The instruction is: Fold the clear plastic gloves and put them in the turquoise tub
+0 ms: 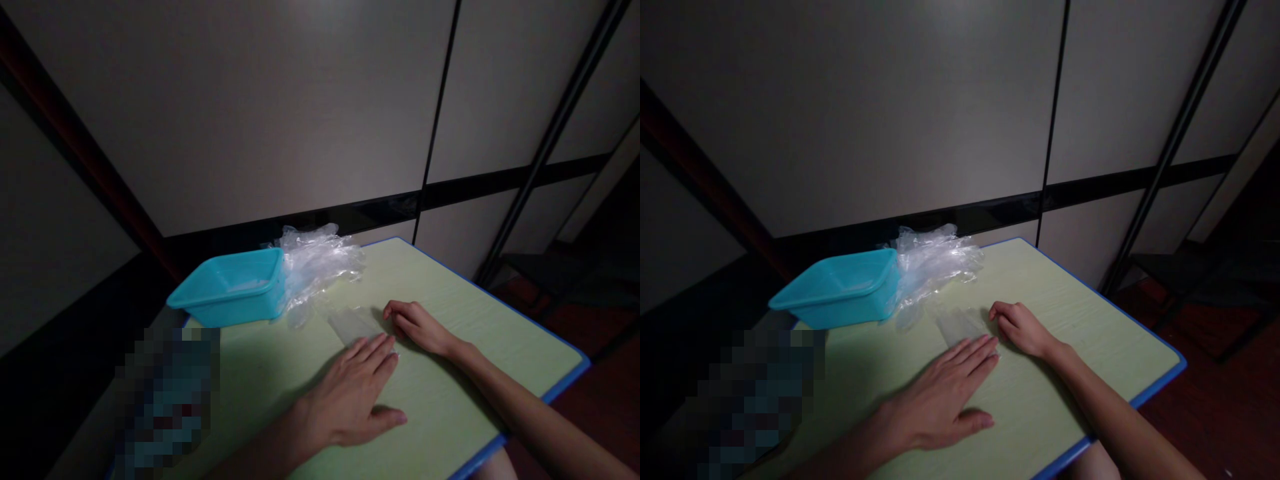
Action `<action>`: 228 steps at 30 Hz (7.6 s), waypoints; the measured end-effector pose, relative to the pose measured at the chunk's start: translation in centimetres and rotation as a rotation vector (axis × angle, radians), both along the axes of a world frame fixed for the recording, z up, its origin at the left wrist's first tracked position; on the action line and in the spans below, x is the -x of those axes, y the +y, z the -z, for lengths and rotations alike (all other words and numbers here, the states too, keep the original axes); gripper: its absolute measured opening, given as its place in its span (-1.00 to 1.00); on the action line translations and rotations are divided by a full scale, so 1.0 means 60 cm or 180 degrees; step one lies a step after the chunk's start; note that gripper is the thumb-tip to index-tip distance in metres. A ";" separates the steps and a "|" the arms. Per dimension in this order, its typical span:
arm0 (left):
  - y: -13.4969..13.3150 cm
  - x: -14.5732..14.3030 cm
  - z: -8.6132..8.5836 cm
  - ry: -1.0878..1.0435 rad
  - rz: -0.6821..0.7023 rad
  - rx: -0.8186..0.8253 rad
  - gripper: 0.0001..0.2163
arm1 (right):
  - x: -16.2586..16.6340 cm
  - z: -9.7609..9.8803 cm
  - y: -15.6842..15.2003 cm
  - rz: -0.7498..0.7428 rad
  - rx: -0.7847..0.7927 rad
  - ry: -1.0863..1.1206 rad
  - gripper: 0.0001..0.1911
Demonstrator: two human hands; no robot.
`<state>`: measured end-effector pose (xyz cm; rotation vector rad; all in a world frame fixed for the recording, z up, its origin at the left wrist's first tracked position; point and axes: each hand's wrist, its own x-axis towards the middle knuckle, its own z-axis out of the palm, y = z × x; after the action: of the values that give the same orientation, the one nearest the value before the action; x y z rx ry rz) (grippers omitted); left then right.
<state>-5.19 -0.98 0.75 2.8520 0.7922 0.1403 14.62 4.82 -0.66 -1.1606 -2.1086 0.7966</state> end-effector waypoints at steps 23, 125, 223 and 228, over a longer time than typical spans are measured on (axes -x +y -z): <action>0.007 -0.002 0.007 -0.0025 0.0179 0.0105 -0.37 | -0.005 -0.007 -0.001 0.0015 -0.0059 0.0092 -0.80; -0.014 0.012 0.002 0.0043 0.0250 0.0181 -0.40 | 0.109 0.013 0.109 -0.1184 0.1679 0.1712 -0.65; -0.001 0.032 0.007 -0.1779 -0.0401 0.0915 -0.49 | 0.006 0.008 0.055 0.0037 -0.1168 0.0586 -0.66; 0.050 0.035 0.034 -0.3440 -0.1581 0.1809 -0.79 | -0.008 -0.005 0.016 -0.0317 -0.1501 -0.0048 -0.75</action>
<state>-7.28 2.02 -1.30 1.6080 0.9893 1.1613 15.13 5.81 -0.33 -0.8147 -2.2171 0.3007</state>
